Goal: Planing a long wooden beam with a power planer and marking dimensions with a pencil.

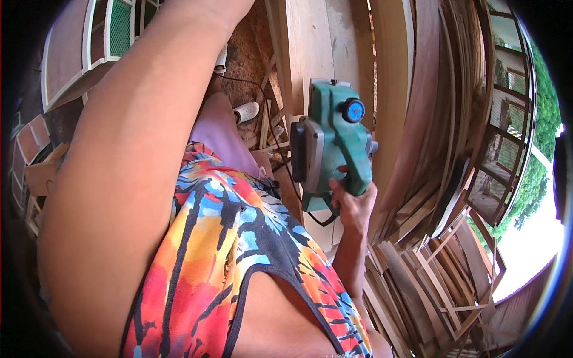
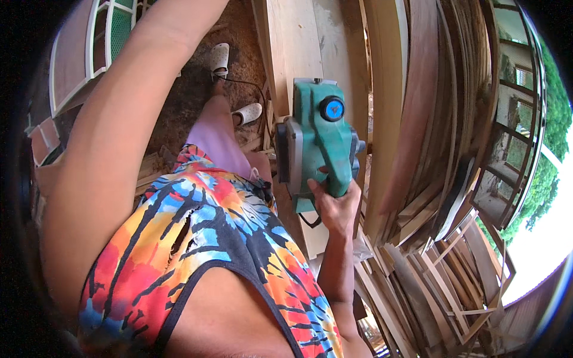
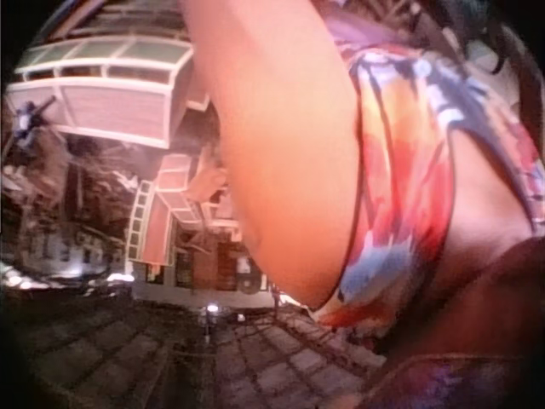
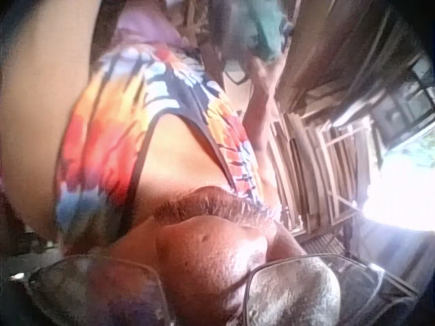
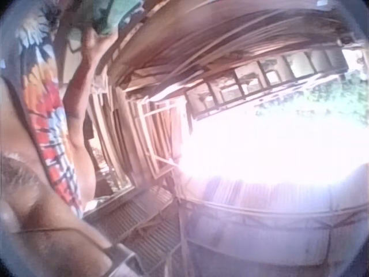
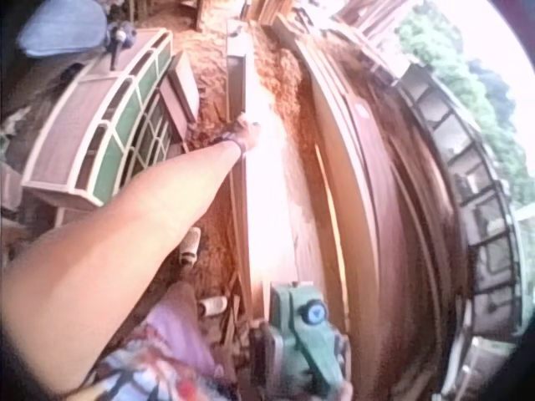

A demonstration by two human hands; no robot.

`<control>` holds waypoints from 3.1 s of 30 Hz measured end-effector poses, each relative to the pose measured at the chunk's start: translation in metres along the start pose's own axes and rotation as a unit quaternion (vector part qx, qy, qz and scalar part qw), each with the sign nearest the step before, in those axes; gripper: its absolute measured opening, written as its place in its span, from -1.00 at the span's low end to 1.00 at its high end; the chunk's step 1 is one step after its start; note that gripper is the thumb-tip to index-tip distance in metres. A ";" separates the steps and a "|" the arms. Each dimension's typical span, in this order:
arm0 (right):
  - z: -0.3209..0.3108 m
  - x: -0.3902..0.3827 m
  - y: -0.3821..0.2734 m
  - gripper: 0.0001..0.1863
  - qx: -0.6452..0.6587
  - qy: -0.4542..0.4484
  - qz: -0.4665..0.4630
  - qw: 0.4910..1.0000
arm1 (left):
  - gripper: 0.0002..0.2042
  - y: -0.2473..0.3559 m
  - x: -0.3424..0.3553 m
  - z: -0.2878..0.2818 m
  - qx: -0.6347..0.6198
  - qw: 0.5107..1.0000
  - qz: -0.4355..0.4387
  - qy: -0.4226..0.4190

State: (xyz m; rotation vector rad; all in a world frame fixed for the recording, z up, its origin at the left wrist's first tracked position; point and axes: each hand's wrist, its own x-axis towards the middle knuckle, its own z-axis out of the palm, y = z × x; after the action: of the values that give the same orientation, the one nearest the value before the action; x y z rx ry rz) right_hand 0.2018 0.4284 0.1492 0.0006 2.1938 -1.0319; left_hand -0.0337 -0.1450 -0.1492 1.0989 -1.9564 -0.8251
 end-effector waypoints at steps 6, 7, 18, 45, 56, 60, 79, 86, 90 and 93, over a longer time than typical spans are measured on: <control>0.002 -0.014 0.040 -0.74 -0.033 -0.021 -0.023 0.999 | -0.68 0.017 -0.005 -0.026 0.010 0.998 -0.017 -0.057; 0.005 -0.014 0.044 -0.74 -0.040 -0.029 -0.030 0.998 | -0.68 0.017 -0.004 -0.027 -0.020 0.998 0.001 -0.058; 0.022 -0.004 0.035 -0.74 -0.106 -0.026 -0.050 0.993 | -0.58 -0.005 0.000 -0.006 0.004 0.998 -0.057 0.009; 0.066 0.092 -0.072 -0.75 -0.022 -0.051 -0.157 0.986 | -0.43 0.000 -0.001 -0.002 0.280 0.957 -0.019 -0.070; -0.012 -0.005 0.001 -0.50 0.070 0.042 -0.075 0.994 | -0.62 -0.040 0.027 0.091 0.294 0.889 -0.095 0.337; -0.036 -0.057 0.047 -0.74 0.093 0.098 -0.015 0.991 | -0.61 -0.033 0.038 0.077 0.532 0.816 0.021 -0.227; -0.036 -0.078 0.077 -0.49 0.109 0.114 0.050 0.986 | -0.47 0.022 -0.002 0.055 0.346 0.936 -0.059 0.000; -0.032 -0.070 0.052 -0.80 0.123 0.107 0.046 0.986 | -0.45 0.017 0.005 0.041 0.311 0.949 -0.054 -0.002; -0.035 -0.067 0.044 -0.76 0.088 0.063 0.055 0.993 | -0.44 0.011 -0.003 0.029 0.279 0.959 -0.052 -0.001; -0.037 -0.061 0.042 -0.73 0.001 0.046 0.070 0.997 | -0.48 0.002 -0.005 0.015 0.130 0.990 -0.049 -0.023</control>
State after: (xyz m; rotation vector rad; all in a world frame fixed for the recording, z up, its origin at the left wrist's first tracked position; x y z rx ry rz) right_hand 0.2378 0.4988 0.1731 0.2022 2.2398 -0.9727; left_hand -0.0455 -0.1365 -0.1570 1.3472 -2.1050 -0.6632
